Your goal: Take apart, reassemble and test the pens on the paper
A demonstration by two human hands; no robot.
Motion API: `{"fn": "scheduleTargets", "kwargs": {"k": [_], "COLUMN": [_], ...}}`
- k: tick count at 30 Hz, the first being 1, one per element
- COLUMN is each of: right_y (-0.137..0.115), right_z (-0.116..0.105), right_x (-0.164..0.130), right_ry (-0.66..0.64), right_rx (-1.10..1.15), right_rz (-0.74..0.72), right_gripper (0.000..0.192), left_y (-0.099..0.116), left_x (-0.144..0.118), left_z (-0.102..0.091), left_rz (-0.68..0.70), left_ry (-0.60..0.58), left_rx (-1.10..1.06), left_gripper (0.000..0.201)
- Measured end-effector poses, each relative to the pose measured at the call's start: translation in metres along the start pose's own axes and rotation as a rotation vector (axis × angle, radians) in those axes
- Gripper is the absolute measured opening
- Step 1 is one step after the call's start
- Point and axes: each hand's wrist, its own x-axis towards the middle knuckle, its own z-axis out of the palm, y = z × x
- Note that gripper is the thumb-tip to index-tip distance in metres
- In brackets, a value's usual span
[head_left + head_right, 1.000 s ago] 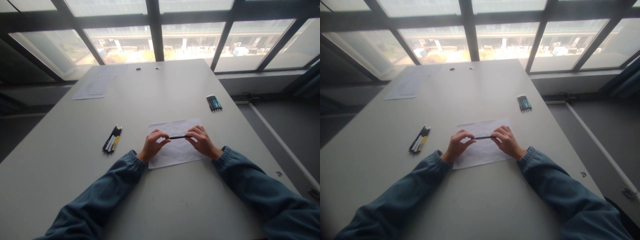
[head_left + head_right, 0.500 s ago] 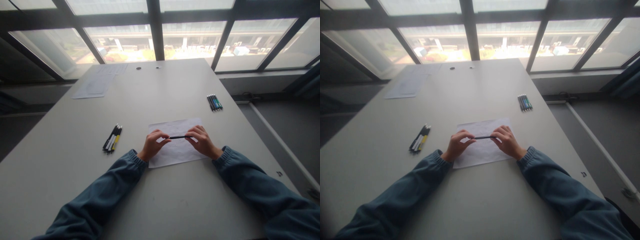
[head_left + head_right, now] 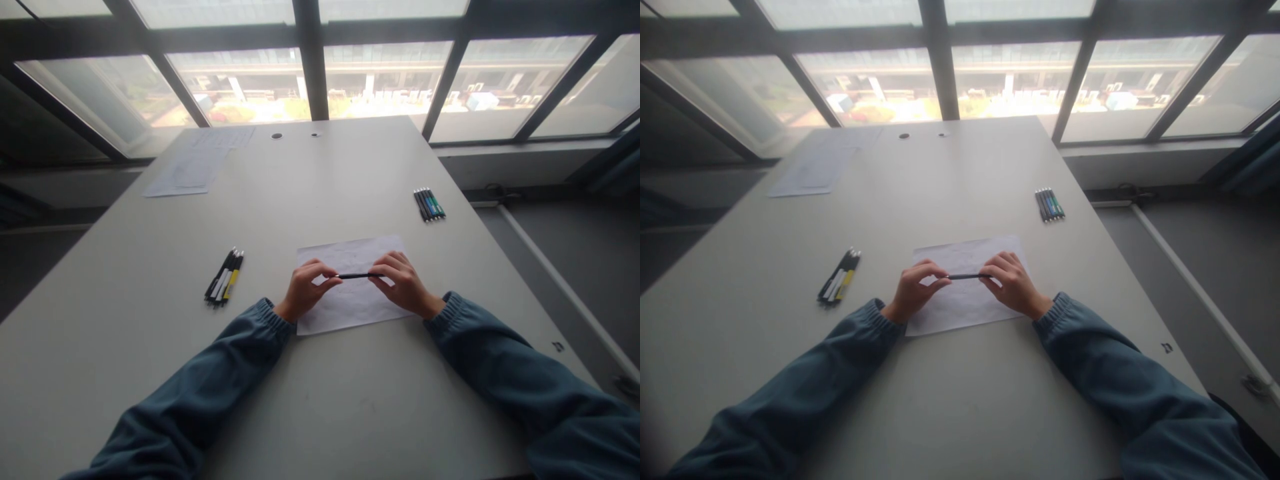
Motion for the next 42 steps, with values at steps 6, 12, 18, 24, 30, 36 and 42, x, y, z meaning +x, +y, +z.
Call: {"fn": "scheduleTargets", "kwargs": {"k": [6, 12, 18, 24, 30, 36, 42], "right_y": [-0.0012, -0.0024, -0.0004, 0.0000, -0.0018, -0.0017, -0.0011], "right_z": [-0.0013, -0.0023, -0.0009, -0.0009, -0.0026, -0.0026, -0.0009], "right_x": [0.0010, 0.0013, 0.0002, 0.0002, 0.0008, 0.0012, -0.0004], "right_ry": [-0.035, -0.069, -0.093, -0.063, -0.065, -0.073, -0.095], "right_rx": [0.006, 0.029, 0.049, 0.051, 0.048, 0.057, 0.083], "right_rz": [-0.005, -0.012, -0.008, -0.022, -0.047, -0.042, -0.024], "right_gripper": [0.004, 0.002, 0.002, 0.003, 0.004, 0.003, 0.003], "left_y": [-0.0006, 0.0035, 0.0020, 0.0033, 0.0026, 0.0043, 0.0067], "left_x": [-0.0003, 0.0020, 0.0016, 0.0008, -0.0004, 0.0015, 0.0040], "left_z": [0.0002, -0.0001, 0.0001, -0.0009, -0.0012, -0.0012, -0.0010], "left_rz": [0.005, 0.033, 0.046, -0.004, -0.025, 0.011, 0.092], "left_ry": [-0.004, 0.006, 0.007, -0.002, -0.014, 0.007, 0.009], "left_rx": [-0.007, -0.008, -0.009, -0.003, -0.006, -0.025, -0.045], "left_gripper": [0.018, 0.017, 0.017, 0.022, 0.025, 0.019, 0.013]}}
